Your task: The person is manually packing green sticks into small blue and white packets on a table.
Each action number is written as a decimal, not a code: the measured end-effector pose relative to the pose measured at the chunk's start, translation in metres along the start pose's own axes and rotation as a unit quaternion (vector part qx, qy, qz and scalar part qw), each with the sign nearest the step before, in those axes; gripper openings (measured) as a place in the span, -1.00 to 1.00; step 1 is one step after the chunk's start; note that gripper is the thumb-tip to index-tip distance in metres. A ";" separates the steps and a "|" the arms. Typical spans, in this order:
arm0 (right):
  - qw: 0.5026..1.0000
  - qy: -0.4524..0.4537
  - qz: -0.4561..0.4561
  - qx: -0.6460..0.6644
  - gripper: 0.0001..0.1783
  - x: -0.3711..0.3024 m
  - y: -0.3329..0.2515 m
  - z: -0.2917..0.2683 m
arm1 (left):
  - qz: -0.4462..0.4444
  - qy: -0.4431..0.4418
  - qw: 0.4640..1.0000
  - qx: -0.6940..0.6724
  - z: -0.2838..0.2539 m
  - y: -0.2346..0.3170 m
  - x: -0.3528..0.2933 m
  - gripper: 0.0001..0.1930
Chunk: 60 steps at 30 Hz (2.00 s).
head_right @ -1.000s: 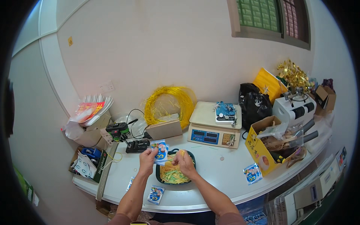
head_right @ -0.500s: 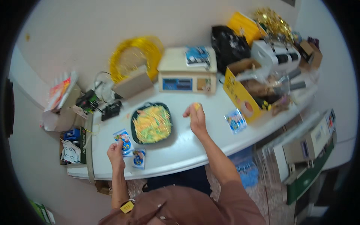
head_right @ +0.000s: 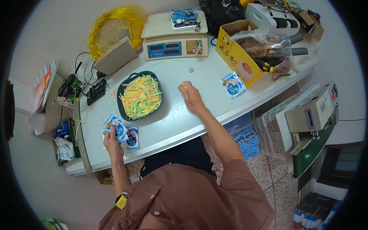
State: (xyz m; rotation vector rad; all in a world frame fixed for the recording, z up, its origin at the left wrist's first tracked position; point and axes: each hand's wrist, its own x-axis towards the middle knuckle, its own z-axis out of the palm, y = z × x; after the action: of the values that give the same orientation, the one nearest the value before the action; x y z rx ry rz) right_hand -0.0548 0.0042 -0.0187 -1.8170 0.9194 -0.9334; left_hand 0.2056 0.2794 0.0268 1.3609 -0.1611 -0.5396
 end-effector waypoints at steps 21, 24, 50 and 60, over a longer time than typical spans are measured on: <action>0.998 0.058 0.024 0.029 -0.67 -0.010 -0.027 0.001 | 0.090 -0.014 0.959 0.268 -0.009 -0.006 -0.004 -0.78; 0.998 0.055 -0.037 0.022 -0.69 -0.013 -0.019 0.003 | 0.077 -0.029 0.965 0.250 -0.006 -0.007 -0.005 -0.79; 0.937 0.059 0.127 0.321 -0.74 -0.023 -0.031 -0.004 | -0.026 -0.014 0.997 -0.073 0.005 0.042 -0.019 -0.82; 0.825 -0.074 0.027 0.560 -0.78 -0.039 -0.137 0.045 | -0.092 -0.251 0.956 0.123 0.040 0.041 -0.055 -0.81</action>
State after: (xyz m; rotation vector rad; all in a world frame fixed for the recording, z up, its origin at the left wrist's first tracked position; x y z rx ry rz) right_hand -0.0036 0.1020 0.0824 -0.8054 0.1756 -0.9643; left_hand 0.1526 0.2737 0.0855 1.4642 -0.5321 -1.0474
